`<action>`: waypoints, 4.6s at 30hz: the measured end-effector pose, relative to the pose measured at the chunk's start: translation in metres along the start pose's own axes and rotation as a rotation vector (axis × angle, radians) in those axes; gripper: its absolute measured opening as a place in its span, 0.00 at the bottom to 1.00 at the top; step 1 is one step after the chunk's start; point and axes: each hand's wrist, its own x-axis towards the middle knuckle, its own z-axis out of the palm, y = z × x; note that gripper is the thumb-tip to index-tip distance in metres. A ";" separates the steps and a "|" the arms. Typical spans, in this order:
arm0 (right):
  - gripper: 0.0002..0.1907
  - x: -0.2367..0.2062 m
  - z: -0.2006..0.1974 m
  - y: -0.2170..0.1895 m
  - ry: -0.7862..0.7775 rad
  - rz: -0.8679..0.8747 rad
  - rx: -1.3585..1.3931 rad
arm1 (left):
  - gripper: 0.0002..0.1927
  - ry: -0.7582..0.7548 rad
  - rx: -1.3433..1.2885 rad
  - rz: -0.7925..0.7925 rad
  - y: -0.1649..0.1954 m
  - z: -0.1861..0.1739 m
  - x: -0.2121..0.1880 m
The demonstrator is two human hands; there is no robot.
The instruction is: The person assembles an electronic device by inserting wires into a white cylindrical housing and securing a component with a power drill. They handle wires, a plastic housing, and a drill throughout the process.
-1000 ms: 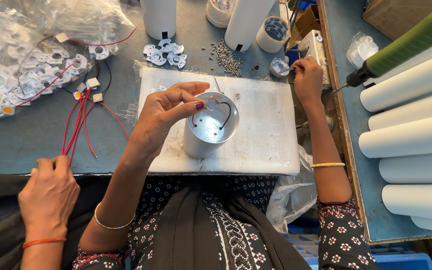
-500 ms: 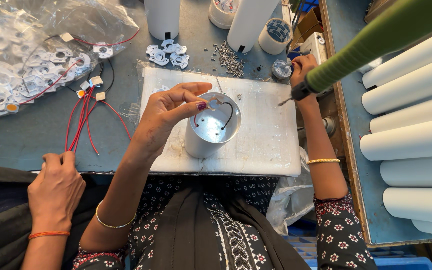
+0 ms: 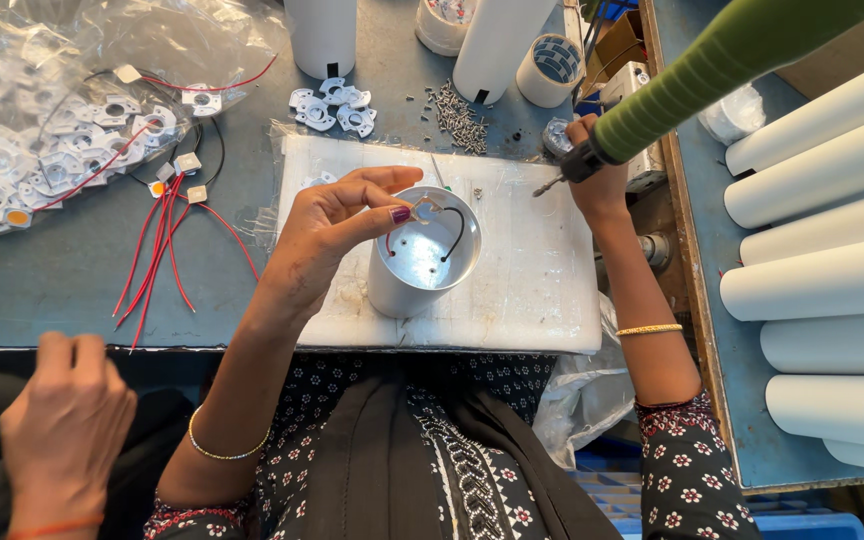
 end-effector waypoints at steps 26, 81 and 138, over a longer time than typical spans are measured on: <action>0.04 -0.041 0.045 0.048 0.516 0.892 1.013 | 0.08 -0.036 0.002 0.096 -0.022 -0.008 0.010; 0.05 -0.048 0.025 -0.006 0.327 0.957 1.292 | 0.09 -0.011 -0.052 0.124 -0.027 0.000 0.018; 0.07 0.006 -0.149 -0.227 0.034 -0.447 0.021 | 0.12 0.027 -0.216 0.113 -0.021 0.025 0.002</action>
